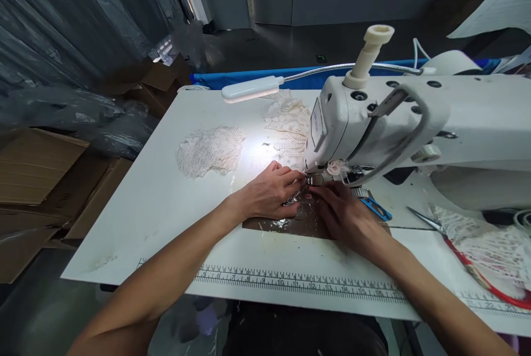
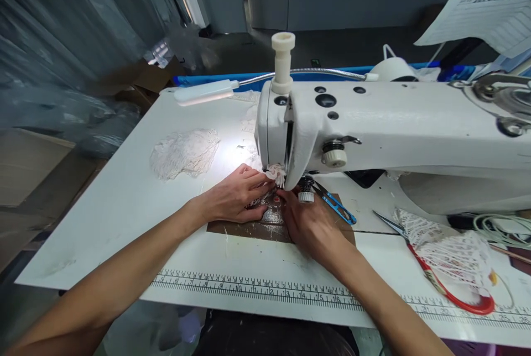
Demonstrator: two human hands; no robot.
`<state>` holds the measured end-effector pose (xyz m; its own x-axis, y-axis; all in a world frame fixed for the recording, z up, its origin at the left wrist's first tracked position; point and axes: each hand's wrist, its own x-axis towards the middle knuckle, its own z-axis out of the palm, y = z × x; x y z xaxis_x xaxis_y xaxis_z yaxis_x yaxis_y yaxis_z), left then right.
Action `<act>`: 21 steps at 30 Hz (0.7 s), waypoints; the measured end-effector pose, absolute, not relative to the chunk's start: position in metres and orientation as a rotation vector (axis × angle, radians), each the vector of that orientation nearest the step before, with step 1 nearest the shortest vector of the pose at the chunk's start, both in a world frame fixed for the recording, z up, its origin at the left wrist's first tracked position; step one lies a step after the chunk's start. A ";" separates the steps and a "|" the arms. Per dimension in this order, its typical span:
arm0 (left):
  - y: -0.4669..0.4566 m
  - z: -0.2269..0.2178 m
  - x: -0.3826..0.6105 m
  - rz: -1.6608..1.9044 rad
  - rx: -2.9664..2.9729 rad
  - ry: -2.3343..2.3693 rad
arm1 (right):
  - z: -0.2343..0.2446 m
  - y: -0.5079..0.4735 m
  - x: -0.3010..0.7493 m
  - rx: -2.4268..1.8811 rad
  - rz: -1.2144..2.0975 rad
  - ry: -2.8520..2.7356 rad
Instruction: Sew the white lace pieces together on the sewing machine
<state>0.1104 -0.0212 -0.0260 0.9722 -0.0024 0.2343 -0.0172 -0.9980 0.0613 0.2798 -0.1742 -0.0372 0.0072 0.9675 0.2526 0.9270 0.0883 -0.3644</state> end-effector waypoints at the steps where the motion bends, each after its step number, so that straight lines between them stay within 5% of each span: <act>1: -0.021 -0.026 0.111 0.365 3.062 -0.010 | -0.036 -0.174 0.286 -1.873 0.216 -1.859; 6: -0.021 -0.028 0.111 0.404 3.096 0.020 | -0.033 -0.166 0.311 -1.874 0.539 -1.597; 21: -0.021 -0.030 0.113 0.418 3.034 0.145 | -0.036 -0.208 0.307 -1.858 0.160 -1.606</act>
<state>0.1127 -0.0211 -0.0301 0.9584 0.1036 0.2659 0.0830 -0.9927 0.0876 0.3070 -0.2079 -0.0356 0.2358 0.9163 0.3237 0.8346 -0.0204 -0.5504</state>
